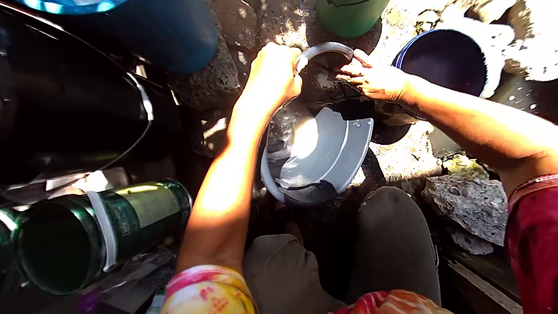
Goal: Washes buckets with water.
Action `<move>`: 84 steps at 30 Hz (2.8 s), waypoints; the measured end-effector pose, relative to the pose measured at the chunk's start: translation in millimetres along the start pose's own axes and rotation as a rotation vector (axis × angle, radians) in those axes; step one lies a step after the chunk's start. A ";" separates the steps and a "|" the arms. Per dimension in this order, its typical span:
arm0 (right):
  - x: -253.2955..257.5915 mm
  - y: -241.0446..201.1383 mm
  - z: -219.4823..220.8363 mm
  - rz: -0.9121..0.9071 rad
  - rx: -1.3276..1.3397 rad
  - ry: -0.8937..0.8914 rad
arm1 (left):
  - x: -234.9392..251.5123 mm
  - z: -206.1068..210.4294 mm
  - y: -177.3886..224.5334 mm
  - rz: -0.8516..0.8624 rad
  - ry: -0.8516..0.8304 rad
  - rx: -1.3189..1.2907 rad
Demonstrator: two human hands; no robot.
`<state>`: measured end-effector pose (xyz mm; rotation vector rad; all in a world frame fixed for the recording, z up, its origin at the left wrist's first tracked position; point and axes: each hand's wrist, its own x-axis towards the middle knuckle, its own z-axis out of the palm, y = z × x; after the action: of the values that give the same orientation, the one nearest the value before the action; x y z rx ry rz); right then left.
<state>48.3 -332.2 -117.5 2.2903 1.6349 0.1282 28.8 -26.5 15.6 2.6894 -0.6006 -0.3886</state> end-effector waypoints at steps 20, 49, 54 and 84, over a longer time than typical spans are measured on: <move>169.4 -180.6 54.9 0.648 1.178 -0.696 | -2.7 3.1 1.8 -0.064 0.027 -0.010; 45.6 -43.5 26.3 1.032 0.622 0.479 | -13.6 -0.1 4.4 -0.083 0.012 0.025; 47.5 -42.8 37.9 1.015 0.529 0.593 | -14.1 0.5 4.1 -0.086 0.016 0.017; 176.5 -184.9 33.1 0.653 1.127 -0.759 | -11.8 4.2 -1.3 -0.040 0.058 -0.011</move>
<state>-50.5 -120.4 -226.2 2.8830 0.4967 -1.6522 17.5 -21.2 13.4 2.6954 -0.5265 -0.3227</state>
